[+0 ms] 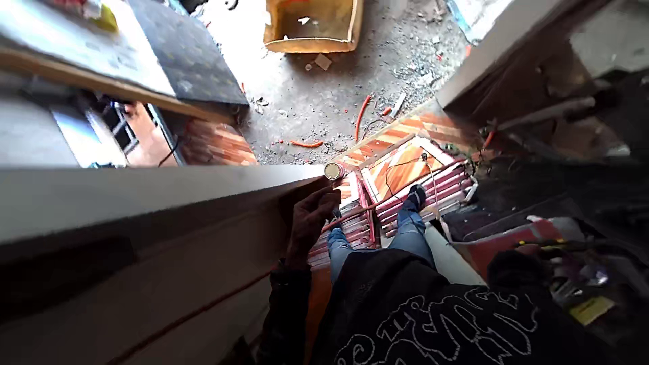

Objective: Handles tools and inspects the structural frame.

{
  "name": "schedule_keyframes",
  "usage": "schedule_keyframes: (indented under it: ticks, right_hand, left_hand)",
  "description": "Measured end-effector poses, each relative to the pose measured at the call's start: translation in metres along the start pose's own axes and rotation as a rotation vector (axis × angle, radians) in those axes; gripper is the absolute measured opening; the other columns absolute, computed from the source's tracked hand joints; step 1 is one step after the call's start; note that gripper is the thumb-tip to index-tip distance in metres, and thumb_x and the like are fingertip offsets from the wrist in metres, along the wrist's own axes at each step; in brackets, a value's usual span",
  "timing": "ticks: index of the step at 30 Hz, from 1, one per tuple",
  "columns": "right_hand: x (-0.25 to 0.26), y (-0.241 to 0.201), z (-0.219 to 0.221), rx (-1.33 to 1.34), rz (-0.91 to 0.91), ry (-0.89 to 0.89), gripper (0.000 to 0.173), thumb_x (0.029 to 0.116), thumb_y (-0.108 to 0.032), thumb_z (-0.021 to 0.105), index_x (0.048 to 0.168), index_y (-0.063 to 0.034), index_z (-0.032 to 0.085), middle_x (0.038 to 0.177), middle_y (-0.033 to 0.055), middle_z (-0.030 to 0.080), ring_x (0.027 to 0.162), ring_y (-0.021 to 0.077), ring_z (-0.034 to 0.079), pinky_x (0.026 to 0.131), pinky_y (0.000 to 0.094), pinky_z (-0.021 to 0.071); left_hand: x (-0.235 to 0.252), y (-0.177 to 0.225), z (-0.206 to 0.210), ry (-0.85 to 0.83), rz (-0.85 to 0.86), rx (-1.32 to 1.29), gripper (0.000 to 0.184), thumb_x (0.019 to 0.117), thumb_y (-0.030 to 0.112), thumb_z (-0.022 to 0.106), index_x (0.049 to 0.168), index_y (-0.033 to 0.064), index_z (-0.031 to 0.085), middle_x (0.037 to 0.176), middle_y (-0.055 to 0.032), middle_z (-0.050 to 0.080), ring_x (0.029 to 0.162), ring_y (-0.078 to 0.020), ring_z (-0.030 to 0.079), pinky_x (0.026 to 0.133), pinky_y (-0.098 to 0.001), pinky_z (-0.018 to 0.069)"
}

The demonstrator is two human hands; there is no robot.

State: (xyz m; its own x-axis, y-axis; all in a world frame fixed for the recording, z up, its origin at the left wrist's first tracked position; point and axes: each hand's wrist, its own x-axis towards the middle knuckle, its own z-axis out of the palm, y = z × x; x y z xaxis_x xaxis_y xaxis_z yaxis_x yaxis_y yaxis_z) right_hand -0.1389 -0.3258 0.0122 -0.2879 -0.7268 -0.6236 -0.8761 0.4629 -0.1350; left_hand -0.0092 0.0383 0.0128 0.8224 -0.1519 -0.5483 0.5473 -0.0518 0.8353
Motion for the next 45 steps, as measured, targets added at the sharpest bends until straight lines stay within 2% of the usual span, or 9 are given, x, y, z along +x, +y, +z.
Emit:
schedule_keyframes:
  ticks: [1, 3, 5, 9, 12, 17, 20, 25, 45]
  right_hand:
    - [0.019, 0.021, 0.021, 0.013, -0.201, -0.041, 0.041, 0.1046, -0.005, 0.046, 0.139, 0.0170, 0.045, 0.133, 0.0282, 0.058, 0.120, 0.0235, 0.058, 0.106, 0.0267, 0.0425]
    - [0.082, 0.061, 0.079, 0.046, -0.618, 0.058, 0.041, 0.1020, -0.015, 0.058, 0.129, 0.0157, 0.057, 0.118, 0.0299, 0.065, 0.106, 0.0289, 0.066, 0.100, 0.0355, 0.0505]
    - [0.094, 0.050, 0.103, -0.046, -0.837, -0.120, 0.044, 0.0991, -0.017, 0.064, 0.129, 0.0147, 0.060, 0.115, 0.0334, 0.067, 0.103, 0.0366, 0.067, 0.098, 0.0487, 0.0508]
    - [-0.020, 0.018, 0.104, -0.251, -1.034, -0.736, 0.029, 0.0961, -0.012, 0.063, 0.116, 0.0094, 0.062, 0.087, 0.0091, 0.069, 0.072, 0.0099, 0.065, 0.073, 0.0321, 0.0582]
    - [-0.084, 0.031, 0.104, -0.336, -1.090, -1.206, 0.022, 0.0920, -0.013, 0.065, 0.107, 0.0023, 0.068, 0.088, 0.0047, 0.077, 0.076, 0.0131, 0.073, 0.075, 0.0332, 0.0623]
    - [-0.154, 0.067, 0.087, -0.592, -1.220, -1.630, 0.018, 0.0968, -0.018, 0.063, 0.106, -0.0044, 0.070, 0.092, -0.0015, 0.077, 0.079, 0.0031, 0.069, 0.075, 0.0250, 0.0576]
    - [-0.173, 0.088, 0.083, -0.683, -1.237, -1.697, 0.019, 0.0975, -0.021, 0.064, 0.106, -0.0051, 0.069, 0.094, -0.0015, 0.077, 0.079, 0.0007, 0.069, 0.072, 0.0225, 0.0567]
    - [-0.184, 0.110, 0.089, -0.745, -1.284, -1.670, 0.020, 0.0966, -0.026, 0.064, 0.099, -0.0072, 0.070, 0.086, -0.0022, 0.075, 0.072, 0.0004, 0.066, 0.065, 0.0222, 0.0539]
    - [-0.196, 0.127, 0.075, -0.715, -1.335, -1.646, 0.020, 0.0973, -0.026, 0.062, 0.098, -0.0074, 0.069, 0.086, -0.0020, 0.075, 0.073, -0.0009, 0.066, 0.066, 0.0206, 0.0529]
  left_hand:
    - [-0.009, -0.001, -0.018, 0.038, 0.008, -0.070, 0.037, 0.0927, -0.007, 0.060, 0.128, 0.0010, 0.068, 0.105, -0.0116, 0.074, 0.070, -0.0092, 0.064, 0.065, -0.0246, 0.0565]
    - [-0.027, -0.009, -0.053, 0.062, 0.053, -0.193, 0.037, 0.0930, -0.005, 0.059, 0.129, 0.0032, 0.068, 0.102, -0.0097, 0.074, 0.068, -0.0077, 0.063, 0.063, -0.0237, 0.0549]
    - [-0.041, -0.018, -0.084, 0.041, 0.113, -0.260, 0.039, 0.0964, 0.000, 0.058, 0.134, 0.0067, 0.065, 0.103, -0.0075, 0.074, 0.068, -0.0069, 0.063, 0.062, -0.0232, 0.0546]
    - [-0.074, -0.043, -0.124, 0.022, 0.256, -0.331, 0.043, 0.1075, 0.018, 0.046, 0.150, 0.0240, 0.049, 0.099, -0.0033, 0.069, 0.058, -0.0046, 0.053, 0.050, -0.0183, 0.0460]
    - [-0.106, -0.058, -0.136, 0.173, 0.263, -0.321, 0.044, 0.1120, 0.023, 0.037, 0.154, 0.0351, 0.043, 0.088, -0.0049, 0.063, 0.046, -0.0057, 0.039, 0.040, -0.0169, 0.0340]
    - [-0.131, -0.054, -0.135, 0.362, 0.324, -0.416, 0.035, 0.1116, 0.032, 0.039, 0.143, 0.0325, 0.053, 0.082, -0.0023, 0.061, 0.047, -0.0056, 0.044, 0.039, -0.0155, 0.0347]
    - [-0.135, -0.054, -0.132, 0.423, 0.350, -0.458, 0.043, 0.1115, 0.046, 0.027, 0.130, 0.0269, 0.060, 0.071, 0.0010, 0.054, 0.045, -0.0056, 0.039, 0.040, -0.0166, 0.0320]
    - [-0.134, -0.068, -0.125, 0.401, 0.355, -0.628, 0.057, 0.1067, 0.062, 0.017, 0.118, 0.0245, 0.059, 0.069, 0.0019, 0.050, 0.051, -0.0086, 0.045, 0.046, -0.0220, 0.0403]
    - [-0.151, -0.072, -0.115, 0.296, 0.389, -0.720, 0.061, 0.1042, 0.067, 0.014, 0.114, 0.0262, 0.059, 0.066, 0.0021, 0.046, 0.049, -0.0095, 0.043, 0.042, -0.0224, 0.0359]
